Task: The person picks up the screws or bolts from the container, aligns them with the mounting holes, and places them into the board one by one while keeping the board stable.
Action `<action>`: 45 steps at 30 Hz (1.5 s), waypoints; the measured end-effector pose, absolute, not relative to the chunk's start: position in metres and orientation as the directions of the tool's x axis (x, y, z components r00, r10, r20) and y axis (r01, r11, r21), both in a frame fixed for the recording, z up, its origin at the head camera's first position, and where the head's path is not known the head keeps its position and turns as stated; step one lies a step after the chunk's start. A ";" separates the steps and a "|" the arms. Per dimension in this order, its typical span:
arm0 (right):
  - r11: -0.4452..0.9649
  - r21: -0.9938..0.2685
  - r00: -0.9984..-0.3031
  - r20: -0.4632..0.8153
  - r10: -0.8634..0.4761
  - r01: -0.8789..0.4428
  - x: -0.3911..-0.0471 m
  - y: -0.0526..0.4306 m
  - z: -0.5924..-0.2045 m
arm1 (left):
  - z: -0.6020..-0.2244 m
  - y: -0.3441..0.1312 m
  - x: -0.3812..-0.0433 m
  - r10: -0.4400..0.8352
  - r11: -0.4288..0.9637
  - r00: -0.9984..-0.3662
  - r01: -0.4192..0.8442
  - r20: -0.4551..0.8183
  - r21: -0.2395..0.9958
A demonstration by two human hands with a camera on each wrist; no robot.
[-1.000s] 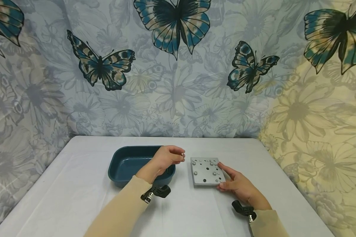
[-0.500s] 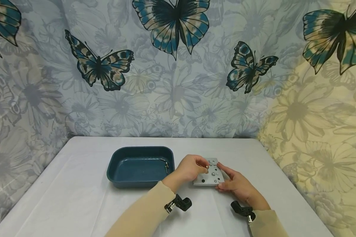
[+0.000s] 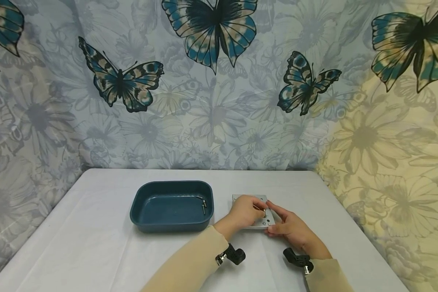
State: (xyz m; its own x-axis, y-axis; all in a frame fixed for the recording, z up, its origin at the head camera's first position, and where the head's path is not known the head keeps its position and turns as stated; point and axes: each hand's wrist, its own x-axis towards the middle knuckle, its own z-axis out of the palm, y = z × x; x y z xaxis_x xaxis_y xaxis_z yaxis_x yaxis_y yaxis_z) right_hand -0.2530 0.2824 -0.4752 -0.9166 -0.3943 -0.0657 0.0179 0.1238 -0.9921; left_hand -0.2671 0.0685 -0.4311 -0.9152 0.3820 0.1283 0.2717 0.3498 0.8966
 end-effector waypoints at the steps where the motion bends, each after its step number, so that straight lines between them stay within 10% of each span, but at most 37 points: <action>1: 0.117 -0.993 -0.916 -0.063 -0.397 0.018 -0.253 0.283 -0.475 | -0.432 0.070 -0.267 0.385 0.359 -0.912 0.290 0.142 0.887; 21: 0.075 -0.997 -0.899 -0.053 -0.435 0.023 -0.252 0.283 -0.472 | -0.436 0.080 -0.269 0.502 0.532 -0.804 0.577 0.318 0.620; 45: 0.080 -0.997 -0.896 -0.034 -0.442 -0.002 -0.252 0.281 -0.475 | -0.437 0.080 -0.269 0.560 0.567 -0.770 0.625 0.305 0.536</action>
State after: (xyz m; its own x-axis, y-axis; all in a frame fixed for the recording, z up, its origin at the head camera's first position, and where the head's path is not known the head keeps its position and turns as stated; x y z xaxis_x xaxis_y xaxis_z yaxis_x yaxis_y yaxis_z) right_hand -0.2520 0.2814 -0.4749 -0.8963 -0.4422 -0.0335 -0.0022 0.0799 -0.9968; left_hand -0.2694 0.0795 -0.4374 -0.7702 0.5604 0.3046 0.6249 0.5673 0.5363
